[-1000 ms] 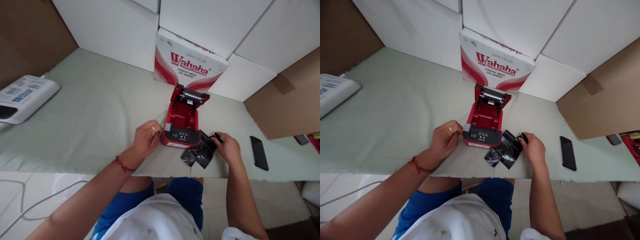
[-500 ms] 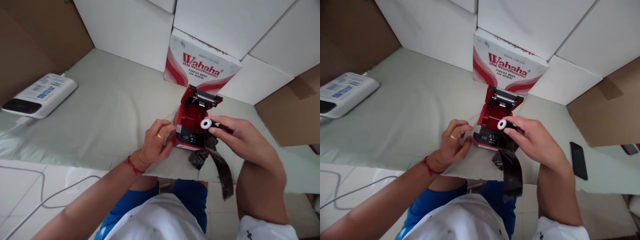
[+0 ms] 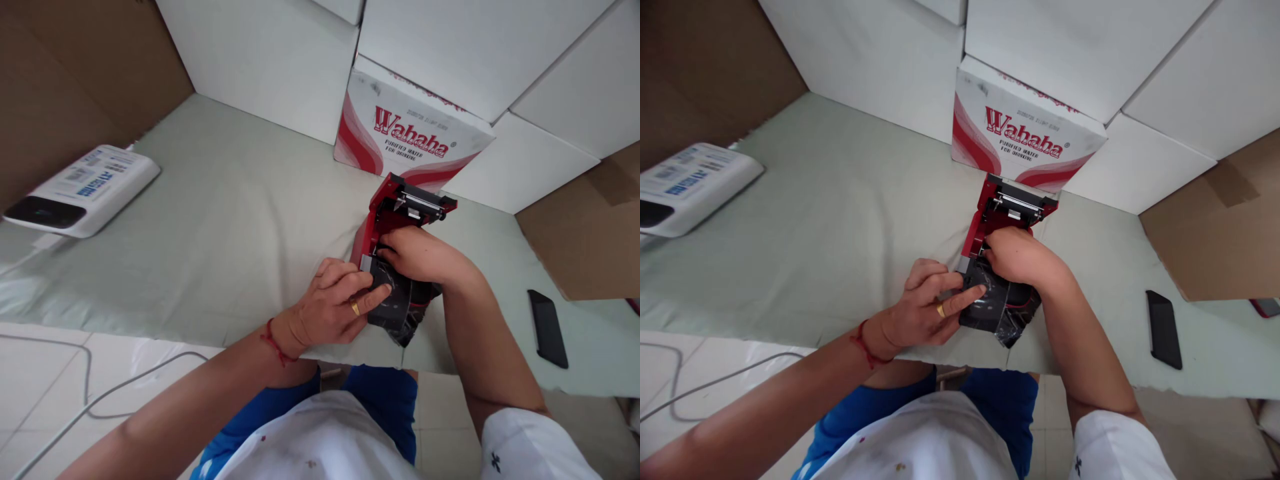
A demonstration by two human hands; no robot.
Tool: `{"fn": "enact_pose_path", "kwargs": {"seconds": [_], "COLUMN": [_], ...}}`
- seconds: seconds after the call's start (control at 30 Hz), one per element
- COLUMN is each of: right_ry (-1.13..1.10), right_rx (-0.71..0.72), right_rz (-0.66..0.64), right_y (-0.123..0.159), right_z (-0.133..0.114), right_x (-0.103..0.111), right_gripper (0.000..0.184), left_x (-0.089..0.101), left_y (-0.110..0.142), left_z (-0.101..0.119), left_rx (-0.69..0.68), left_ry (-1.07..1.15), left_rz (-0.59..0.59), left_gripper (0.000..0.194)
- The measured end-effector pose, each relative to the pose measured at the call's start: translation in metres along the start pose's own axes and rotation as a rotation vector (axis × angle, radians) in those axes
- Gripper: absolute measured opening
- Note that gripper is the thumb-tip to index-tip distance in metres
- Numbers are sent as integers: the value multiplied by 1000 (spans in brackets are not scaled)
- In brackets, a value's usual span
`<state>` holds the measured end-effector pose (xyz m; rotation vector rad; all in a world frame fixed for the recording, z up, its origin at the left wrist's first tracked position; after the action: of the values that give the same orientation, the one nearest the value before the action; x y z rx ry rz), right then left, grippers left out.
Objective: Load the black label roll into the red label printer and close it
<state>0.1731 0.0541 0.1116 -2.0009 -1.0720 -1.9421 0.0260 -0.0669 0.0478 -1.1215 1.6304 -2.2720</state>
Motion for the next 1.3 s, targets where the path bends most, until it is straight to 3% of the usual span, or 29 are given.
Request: {"fn": "enact_pose_path", "kwargs": {"seconds": [0.1, 0.17, 0.23, 0.33, 0.4, 0.53, 0.67, 0.87, 1.1, 1.3], "right_ry": [-25, -114, -230, -265, -189, -130, -204, -264, -298, -371], "right_rx": [81, 184, 225, 84, 11, 59, 110, 164, 57, 105], "right_rz": [56, 201, 437, 854, 1015, 998, 1016, 988, 976, 993], "right_y": [7, 23, 42, 60, 61, 56, 81, 102, 99, 99], "right_z": [0, -5, -7, 5, 17, 29, 16, 0, 3, 6], "right_x": [-1, 8, 24, 44, 46, 26, -4, -43, -46, -56], "right_gripper": [29, 31, 30, 31, 35, 40, 33, 26, 29, 29], "left_x": [2, 4, 4, 4, 4, 5, 6, 2, -14, -19], "left_y": [1, 3, 5, 6, 6, 4, 3, 5, 9, 4], "left_z": [-1, -2, -3, -4, -4, -3, -2, -20, -41, -44], "left_rx": [-11, 0, 17, 40, 49, 32, 35, 332, 395, 346], "left_ry": [12, 21, 31, 37, 12, -37, -21, 1, 22, -16], "left_rz": [6, 7, 10, 33, 55, 88, 88, 46, -84, -7], "left_gripper": [36, 39, 41, 40, 39, 36, 46, 69, 79, 64]}}
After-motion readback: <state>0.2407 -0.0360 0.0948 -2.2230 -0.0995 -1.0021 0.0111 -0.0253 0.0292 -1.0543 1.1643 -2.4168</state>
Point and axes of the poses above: each hand's wrist, its own y-axis away from the middle knuckle, its own x-axis out of the back of the hand, z = x × y, the point moved 4 cm from there along -y, towards the middle knuckle, and after that the axes turned 5 degrees about -y, right-handed, at the moved point
